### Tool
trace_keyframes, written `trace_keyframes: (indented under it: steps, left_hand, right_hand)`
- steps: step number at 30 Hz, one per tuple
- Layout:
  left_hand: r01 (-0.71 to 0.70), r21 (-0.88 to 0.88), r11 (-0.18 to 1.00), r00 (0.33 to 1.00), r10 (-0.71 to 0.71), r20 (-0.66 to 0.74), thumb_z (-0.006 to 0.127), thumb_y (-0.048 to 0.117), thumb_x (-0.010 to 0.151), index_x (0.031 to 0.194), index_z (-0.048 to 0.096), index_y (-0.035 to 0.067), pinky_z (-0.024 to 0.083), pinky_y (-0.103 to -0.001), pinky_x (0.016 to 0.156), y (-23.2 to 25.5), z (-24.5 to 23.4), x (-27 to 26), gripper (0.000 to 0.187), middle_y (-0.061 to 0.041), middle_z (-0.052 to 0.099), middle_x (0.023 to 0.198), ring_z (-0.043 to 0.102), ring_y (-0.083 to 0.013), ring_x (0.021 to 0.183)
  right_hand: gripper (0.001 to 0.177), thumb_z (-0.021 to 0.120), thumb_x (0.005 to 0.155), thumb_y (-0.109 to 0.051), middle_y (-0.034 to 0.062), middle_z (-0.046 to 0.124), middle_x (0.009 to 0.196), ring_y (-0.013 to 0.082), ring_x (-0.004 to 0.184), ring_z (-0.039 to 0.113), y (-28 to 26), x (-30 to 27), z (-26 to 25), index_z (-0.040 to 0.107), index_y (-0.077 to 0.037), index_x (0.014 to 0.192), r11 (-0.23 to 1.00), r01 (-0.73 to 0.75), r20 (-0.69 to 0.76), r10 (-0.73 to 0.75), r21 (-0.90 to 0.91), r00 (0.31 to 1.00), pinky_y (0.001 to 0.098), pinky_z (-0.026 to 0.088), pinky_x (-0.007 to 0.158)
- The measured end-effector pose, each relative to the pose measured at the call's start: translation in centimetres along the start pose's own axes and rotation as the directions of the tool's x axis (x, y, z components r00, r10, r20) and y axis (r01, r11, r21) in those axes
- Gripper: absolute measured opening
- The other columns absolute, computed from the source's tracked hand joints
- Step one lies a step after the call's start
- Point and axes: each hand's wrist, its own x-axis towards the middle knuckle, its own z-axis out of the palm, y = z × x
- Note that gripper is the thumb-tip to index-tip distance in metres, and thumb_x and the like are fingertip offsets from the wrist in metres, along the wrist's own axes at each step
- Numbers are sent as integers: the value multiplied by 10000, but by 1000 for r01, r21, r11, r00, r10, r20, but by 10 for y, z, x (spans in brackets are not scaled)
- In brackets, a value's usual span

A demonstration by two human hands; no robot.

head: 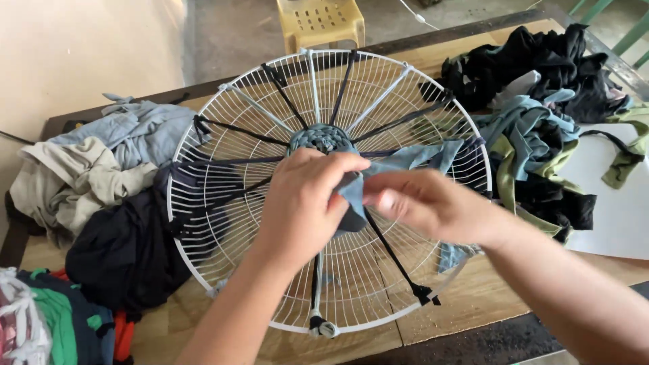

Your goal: The person is weaving fabric strips through a circular fan guard frame to create a rug.

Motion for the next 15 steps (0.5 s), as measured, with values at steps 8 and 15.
trace_keyframes:
  steps: [8, 15]
  left_hand:
    - [62, 52, 997, 998, -63, 11, 774, 33, 801, 1162, 658, 159, 531, -422, 860, 18, -13, 3, 400, -28, 732, 915, 699, -240, 931]
    - [115, -48, 992, 993, -117, -27, 772, 47, 878, 1078, 676, 121, 582, -362, 821, 23, -6, 1, 233, -33, 752, 1002, 728, -227, 971]
  right_hand:
    - [168, 625, 1034, -163, 140, 657, 1081, 236, 1022, 646, -9, -3, 8, 615, -14, 1112, 755, 54, -77, -6, 653, 997, 390, 520, 958]
    - [199, 676, 1004, -224, 152, 658, 1249, 276, 1141, 657, -19, -14, 2, 639, -36, 951, 507, 151, -111, -109, 849, 988, 408, 495, 992]
